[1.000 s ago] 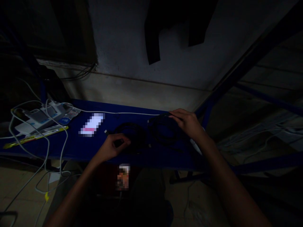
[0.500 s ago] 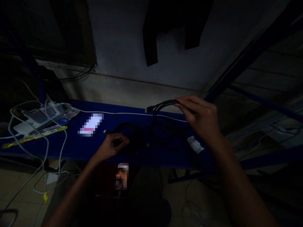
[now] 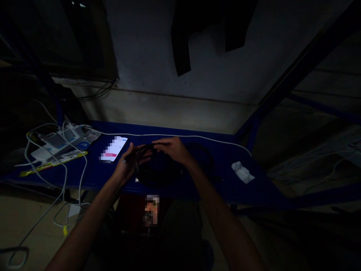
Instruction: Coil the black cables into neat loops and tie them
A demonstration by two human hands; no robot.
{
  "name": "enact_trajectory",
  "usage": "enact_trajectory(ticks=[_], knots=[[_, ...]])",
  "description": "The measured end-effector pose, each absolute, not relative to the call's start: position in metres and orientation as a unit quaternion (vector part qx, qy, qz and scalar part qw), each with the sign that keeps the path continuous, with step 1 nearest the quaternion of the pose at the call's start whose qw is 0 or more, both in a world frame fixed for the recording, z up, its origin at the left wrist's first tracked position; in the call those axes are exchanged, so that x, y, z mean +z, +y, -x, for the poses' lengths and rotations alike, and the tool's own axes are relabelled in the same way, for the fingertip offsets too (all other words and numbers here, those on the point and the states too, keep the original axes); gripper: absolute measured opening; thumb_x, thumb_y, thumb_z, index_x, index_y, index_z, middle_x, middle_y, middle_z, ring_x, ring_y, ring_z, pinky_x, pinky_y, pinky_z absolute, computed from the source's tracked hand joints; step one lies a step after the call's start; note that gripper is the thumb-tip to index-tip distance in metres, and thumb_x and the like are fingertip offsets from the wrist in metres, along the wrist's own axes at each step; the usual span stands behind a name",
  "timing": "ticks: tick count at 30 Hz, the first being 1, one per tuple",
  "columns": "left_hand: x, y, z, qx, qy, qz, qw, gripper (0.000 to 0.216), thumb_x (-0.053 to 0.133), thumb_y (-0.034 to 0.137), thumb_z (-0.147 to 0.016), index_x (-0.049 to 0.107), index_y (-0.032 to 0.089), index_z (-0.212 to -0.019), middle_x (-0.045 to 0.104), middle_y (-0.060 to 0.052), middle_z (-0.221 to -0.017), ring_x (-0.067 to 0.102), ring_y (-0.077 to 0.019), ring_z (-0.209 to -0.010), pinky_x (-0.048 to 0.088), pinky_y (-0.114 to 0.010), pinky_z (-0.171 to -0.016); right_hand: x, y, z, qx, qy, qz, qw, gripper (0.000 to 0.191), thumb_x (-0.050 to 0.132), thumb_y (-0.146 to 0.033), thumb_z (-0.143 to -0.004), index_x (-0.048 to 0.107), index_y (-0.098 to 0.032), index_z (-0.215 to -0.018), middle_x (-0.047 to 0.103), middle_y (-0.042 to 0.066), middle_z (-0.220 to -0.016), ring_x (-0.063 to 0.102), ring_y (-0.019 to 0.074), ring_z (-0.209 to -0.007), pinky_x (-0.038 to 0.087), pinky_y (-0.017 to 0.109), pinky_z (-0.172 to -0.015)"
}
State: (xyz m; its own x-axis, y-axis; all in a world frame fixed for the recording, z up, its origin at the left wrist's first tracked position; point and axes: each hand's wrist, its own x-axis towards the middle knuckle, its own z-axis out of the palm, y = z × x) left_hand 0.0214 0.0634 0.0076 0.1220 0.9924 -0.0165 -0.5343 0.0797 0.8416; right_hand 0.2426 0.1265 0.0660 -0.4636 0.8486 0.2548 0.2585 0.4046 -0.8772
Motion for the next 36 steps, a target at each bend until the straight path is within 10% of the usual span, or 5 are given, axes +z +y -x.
enact_trajectory(ticks=[12,36], knots=[[0.044,0.162,-0.012,0.289,0.344,-0.707,0.546,0.028,0.082,0.029,-0.084,0.077,0.016,-0.109,0.082,-0.010,-0.099,0.077,-0.0188,-0.084,0.059,-0.033,-0.082,0.004,0.171,-0.225,0.537,-0.675,0.339,0.376,0.026,0.090,-0.043,-0.072,0.081,-0.022,-0.083,0.079,0.005,-0.075,0.067,0.0165,-0.060,0.052,0.030,-0.056],[0.022,0.145,-0.031,0.426,0.382,-0.768,0.287,0.016,0.068,0.027,-0.094,0.082,0.018,-0.090,0.081,-0.007,-0.097,0.074,-0.0207,-0.089,0.054,-0.036,-0.087,0.001,0.170,-0.244,0.556,-0.658,0.361,0.358,0.029,0.090,-0.037,-0.077,0.072,-0.020,-0.092,0.080,0.006,-0.093,0.076,0.0208,-0.088,0.061,0.035,-0.081]])
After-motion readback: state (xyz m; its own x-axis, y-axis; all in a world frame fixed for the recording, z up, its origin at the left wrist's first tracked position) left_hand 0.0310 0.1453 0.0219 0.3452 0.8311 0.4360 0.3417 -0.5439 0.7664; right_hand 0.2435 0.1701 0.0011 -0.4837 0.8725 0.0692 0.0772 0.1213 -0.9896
